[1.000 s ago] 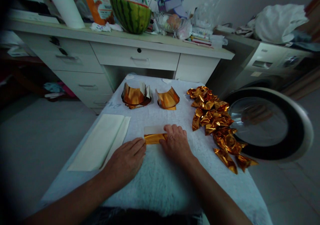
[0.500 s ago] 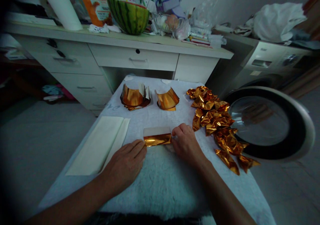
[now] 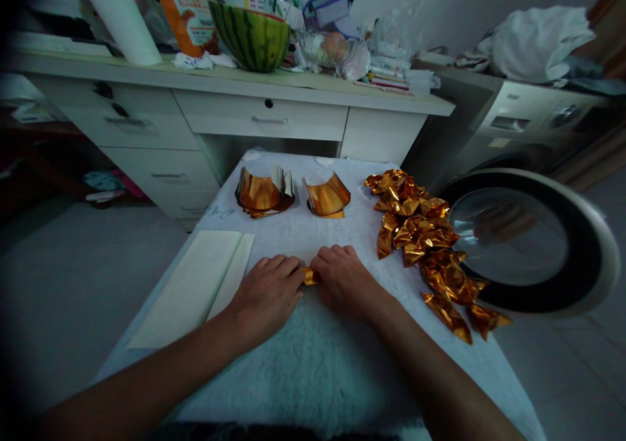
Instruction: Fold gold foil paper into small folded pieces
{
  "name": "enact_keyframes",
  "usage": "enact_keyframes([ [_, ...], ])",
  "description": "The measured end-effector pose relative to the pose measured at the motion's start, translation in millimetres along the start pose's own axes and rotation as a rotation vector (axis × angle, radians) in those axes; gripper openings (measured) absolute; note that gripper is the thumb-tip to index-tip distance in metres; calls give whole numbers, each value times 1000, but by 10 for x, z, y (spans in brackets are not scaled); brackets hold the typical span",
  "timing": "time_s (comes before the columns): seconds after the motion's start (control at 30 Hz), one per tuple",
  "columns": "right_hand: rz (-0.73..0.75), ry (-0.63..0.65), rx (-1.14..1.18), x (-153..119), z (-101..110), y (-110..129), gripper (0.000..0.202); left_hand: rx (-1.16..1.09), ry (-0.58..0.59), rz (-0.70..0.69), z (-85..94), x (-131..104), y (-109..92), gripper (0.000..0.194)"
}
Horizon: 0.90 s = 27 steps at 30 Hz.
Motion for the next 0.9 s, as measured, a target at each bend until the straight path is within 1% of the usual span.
enact_keyframes([
  [0.1,6,-19,42,16,-50,-38,21,-35,11,22,-40,47,23,10],
  [0.23,8,-104,109,-15,-53,-70,19,-40,-1,27,-90,61,67,12],
  [0.37,12,-208,156,-62,-54,-114,17,-42,-52,22,-58,49,92,15],
  [0.53,23,-323,156,-96,-38,-143,21,35,-141,72,38,-14,99,17],
  [0.67,78,-448,163,-121,48,-87,22,89,-138,117,17,-47,138,21],
  [0.77,102,-491,164,-131,76,-47,25,0,-136,115,-12,-38,177,25],
  [0.9,111,-485,167,-133,73,-23,24,-242,-213,84,45,-19,198,26],
])
Point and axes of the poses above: each hand's wrist, its own x-axis towards the middle knuckle, its own z-axis out of the back of the hand, y = z × x, the point moved 8 cm from there along x, towards the middle knuckle, and after that the axes turned 12 degrees about z, right-handed, at the moved point
